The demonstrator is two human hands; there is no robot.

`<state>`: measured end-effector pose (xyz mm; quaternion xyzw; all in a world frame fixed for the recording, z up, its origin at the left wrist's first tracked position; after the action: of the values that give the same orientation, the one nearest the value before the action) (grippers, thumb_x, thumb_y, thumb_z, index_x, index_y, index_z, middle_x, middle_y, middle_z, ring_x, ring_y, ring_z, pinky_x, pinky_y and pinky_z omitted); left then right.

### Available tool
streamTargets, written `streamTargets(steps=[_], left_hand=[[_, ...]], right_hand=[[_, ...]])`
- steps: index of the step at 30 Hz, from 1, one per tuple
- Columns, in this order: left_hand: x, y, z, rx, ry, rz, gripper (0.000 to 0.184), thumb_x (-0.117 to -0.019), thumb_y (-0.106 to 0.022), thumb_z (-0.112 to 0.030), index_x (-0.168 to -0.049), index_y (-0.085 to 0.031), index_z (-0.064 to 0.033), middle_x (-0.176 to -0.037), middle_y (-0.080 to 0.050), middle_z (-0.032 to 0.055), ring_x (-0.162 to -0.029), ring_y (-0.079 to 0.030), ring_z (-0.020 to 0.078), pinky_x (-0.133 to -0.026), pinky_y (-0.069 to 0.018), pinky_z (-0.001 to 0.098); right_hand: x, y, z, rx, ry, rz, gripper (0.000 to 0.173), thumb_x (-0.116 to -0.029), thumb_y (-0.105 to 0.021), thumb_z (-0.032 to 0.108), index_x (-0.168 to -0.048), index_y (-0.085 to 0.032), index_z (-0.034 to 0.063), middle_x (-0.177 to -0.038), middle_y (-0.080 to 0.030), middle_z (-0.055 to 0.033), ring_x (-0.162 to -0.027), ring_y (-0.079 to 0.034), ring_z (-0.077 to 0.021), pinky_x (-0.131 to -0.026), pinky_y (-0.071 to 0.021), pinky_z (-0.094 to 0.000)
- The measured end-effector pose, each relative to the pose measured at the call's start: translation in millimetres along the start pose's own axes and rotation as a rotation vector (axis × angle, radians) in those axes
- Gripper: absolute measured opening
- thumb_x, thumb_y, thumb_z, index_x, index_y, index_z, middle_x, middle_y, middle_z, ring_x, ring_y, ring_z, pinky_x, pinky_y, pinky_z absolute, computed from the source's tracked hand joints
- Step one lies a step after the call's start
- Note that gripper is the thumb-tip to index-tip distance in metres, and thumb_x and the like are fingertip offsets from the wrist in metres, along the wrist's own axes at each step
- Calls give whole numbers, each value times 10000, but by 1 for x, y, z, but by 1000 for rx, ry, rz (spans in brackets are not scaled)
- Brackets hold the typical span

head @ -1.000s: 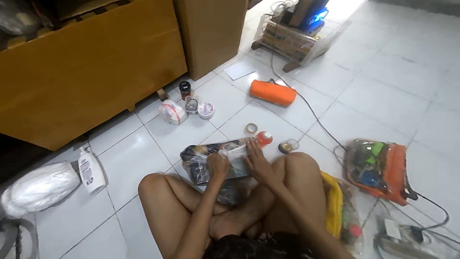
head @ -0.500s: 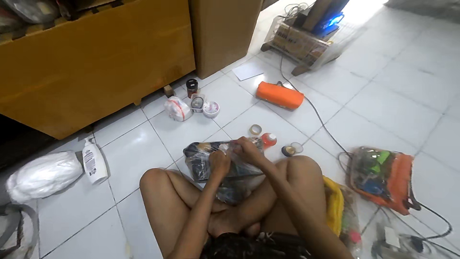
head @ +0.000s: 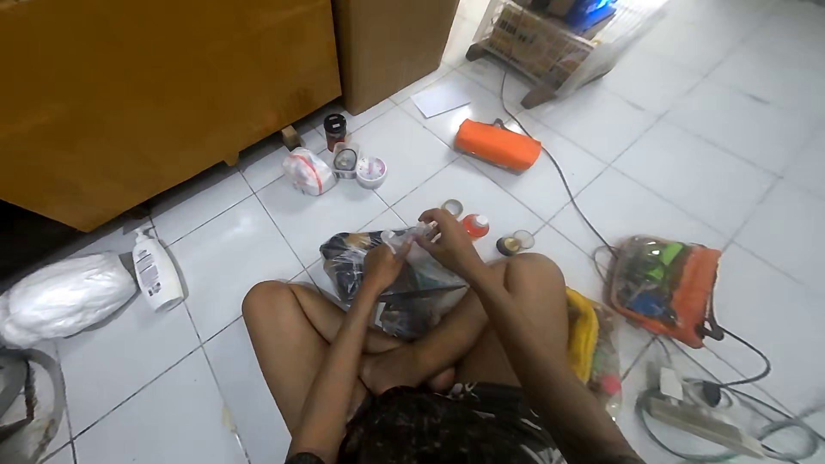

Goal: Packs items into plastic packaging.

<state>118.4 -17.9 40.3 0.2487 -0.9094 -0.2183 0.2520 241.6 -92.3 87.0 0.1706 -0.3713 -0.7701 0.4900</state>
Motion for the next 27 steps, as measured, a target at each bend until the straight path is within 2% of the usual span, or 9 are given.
streamTargets(steps=[3,5,9,12,15,17,19,22,27], left_hand=[[10,20,10,254,-113,-44,713,-924,-755,-207,-1452,-416,131,-1332,-591,304,-1264,-586,319,-1114,-439,423],[24,44,18,382,-143,-157,527,-919,-727,-99,-1327,-509,152,-1157,-659,235,-1069,-645,207,-986,-509,347],[54,95,24,425,-337,-368,319,-1051,-379,-95,-1064,-644,82,-1034,-703,97,-1005,-655,86,-957,-523,314],[85,120,7,244,-440,-451,286,-1048,-463,-87,-1143,-669,87,-1055,-729,131,-984,-693,89,-936,-553,297],[109,131,-5,110,-489,-591,244,-993,-544,-101,-1069,-722,48,-1040,-740,122,-1006,-683,89,-947,-528,300],[120,132,-9,96,-494,-677,220,-963,-575,-94,-1029,-736,41,-1066,-724,119,-1039,-667,107,-965,-520,309],[129,127,-14,119,-456,-775,188,-929,-597,-47,-998,-734,60,-1059,-706,139,-1026,-655,130,-944,-519,304],[143,111,-22,171,-366,-1001,237,-895,-628,-10,-1090,-731,75,-1053,-670,172,-984,-638,152,-888,-524,260],[143,105,-3,247,-104,-1032,324,-932,-640,-87,-1137,-548,147,-948,-645,218,-873,-644,211,-789,-528,322]], right_hand=[[30,-9,-13,95,165,-97,765,-856,-801,370,-1437,-519,-41,-1328,-609,-303,-1193,-599,-494,-985,-462,-666],[44,-5,-30,19,202,-117,542,-868,-791,221,-1306,-642,-61,-1244,-668,-294,-1192,-600,-506,-1032,-388,-714],[68,49,-70,-437,-20,-501,248,-1029,-535,120,-1081,-623,-106,-977,-684,-68,-913,-645,-31,-878,-540,-241],[91,82,-59,-602,-55,-865,258,-1018,-528,69,-1173,-534,-137,-1029,-612,-42,-908,-599,0,-846,-529,-208],[118,74,-9,-339,383,-1011,104,-1003,-526,41,-1103,-520,12,-1024,-617,52,-960,-596,48,-863,-511,-160],[125,35,18,-156,501,-747,85,-995,-552,109,-997,-619,58,-901,-674,-11,-850,-651,-22,-780,-551,-187],[117,-22,27,44,382,-182,200,-939,-598,110,-1004,-734,-22,-872,-746,-163,-780,-741,-254,-729,-613,-400],[106,-94,-5,387,-170,758,524,-1038,-597,244,-1462,-495,-47,-1424,-528,-341,-1331,-503,-524,-1080,-396,-671],[96,-134,-49,477,-237,743,741,-938,-743,324,-1515,-432,-23,-1462,-509,-312,-1379,-469,-480,-1139,-357,-622]])
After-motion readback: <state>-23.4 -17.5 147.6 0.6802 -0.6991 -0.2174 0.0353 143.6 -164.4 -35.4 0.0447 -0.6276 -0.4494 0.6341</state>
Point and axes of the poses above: each hand's wrist, its own x-axis away from the middle knuckle, its own y-axis out of the back of the hand, z = x × y, the point moved 6 cm from there along -x, towards the middle knuckle
